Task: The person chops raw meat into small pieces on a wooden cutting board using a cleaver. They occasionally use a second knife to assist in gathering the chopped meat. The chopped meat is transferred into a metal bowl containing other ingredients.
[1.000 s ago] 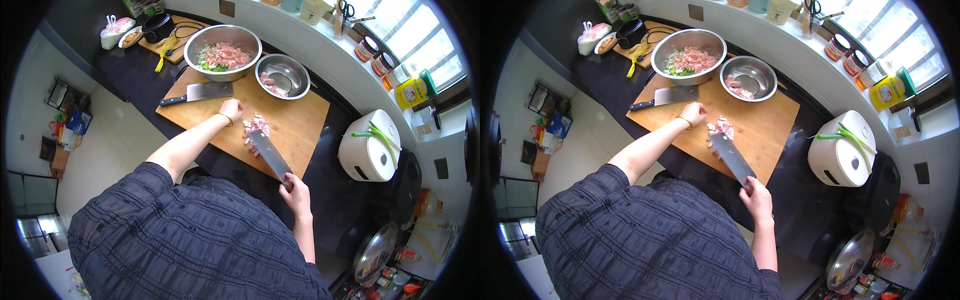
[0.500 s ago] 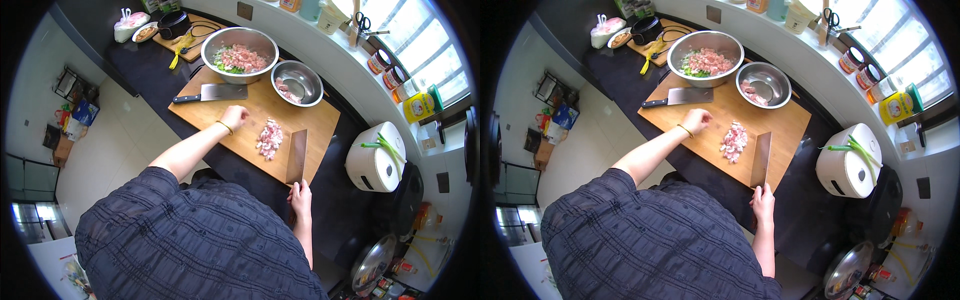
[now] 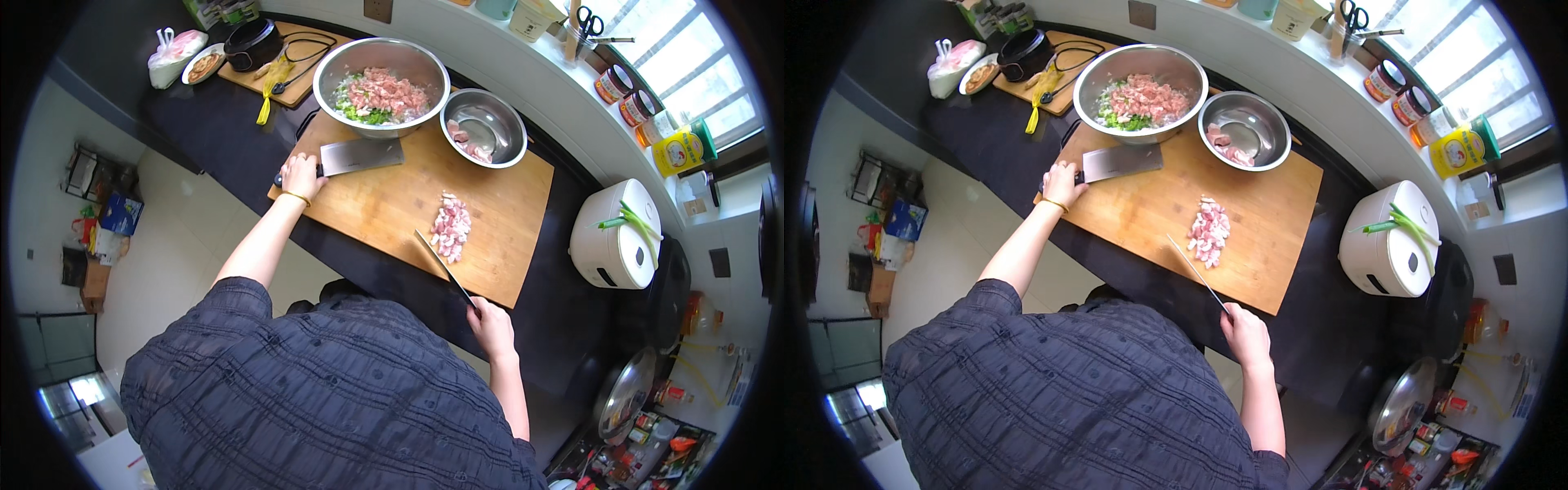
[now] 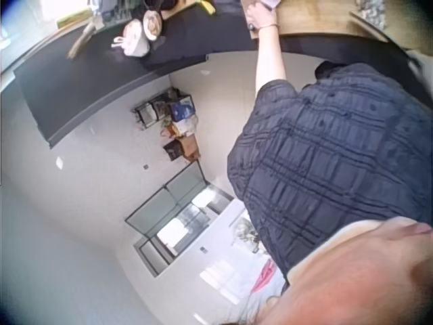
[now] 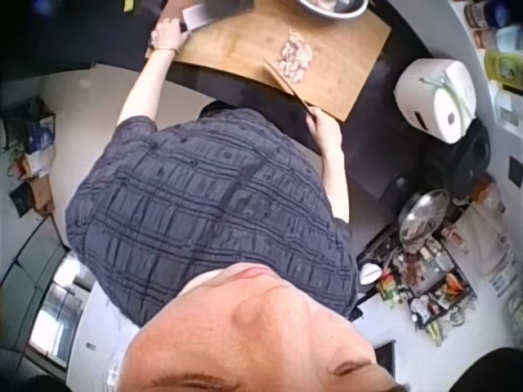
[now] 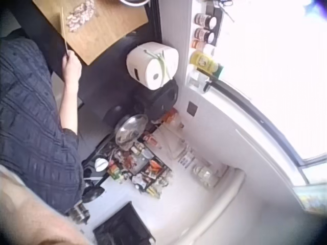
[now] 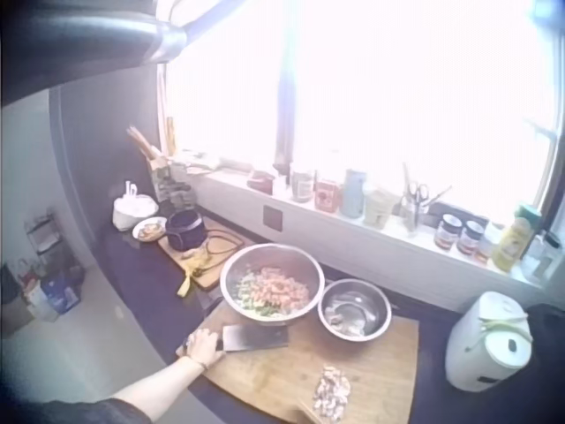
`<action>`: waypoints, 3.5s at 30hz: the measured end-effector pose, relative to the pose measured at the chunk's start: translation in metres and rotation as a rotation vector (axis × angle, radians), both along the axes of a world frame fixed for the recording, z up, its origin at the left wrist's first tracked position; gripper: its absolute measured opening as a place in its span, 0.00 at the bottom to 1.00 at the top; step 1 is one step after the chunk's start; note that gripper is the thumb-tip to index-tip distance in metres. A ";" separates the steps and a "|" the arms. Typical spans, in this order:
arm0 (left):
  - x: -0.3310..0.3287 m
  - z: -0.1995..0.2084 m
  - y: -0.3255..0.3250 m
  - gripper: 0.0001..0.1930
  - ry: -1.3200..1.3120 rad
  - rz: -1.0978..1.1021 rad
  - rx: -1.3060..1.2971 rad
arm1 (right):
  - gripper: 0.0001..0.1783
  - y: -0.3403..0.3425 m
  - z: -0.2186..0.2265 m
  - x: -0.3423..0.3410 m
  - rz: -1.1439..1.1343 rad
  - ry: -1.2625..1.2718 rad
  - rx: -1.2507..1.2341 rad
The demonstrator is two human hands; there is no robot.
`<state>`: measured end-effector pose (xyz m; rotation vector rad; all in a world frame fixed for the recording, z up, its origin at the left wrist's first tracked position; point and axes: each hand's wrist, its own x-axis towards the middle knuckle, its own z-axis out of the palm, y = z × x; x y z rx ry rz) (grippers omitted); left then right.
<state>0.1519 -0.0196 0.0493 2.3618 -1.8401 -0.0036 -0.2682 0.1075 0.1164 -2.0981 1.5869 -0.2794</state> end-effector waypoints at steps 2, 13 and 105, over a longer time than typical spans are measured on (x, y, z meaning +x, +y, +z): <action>0.010 -0.004 -0.005 0.19 0.034 -0.059 0.039 | 0.07 -0.008 -0.010 0.010 -0.039 0.075 0.004; 0.008 -0.004 0.018 0.17 0.312 -0.304 0.101 | 0.09 -0.039 -0.035 0.067 -0.531 -0.285 -0.014; -0.173 0.026 0.110 0.24 1.463 0.272 0.383 | 0.20 -0.080 -0.041 0.024 -0.111 0.006 0.131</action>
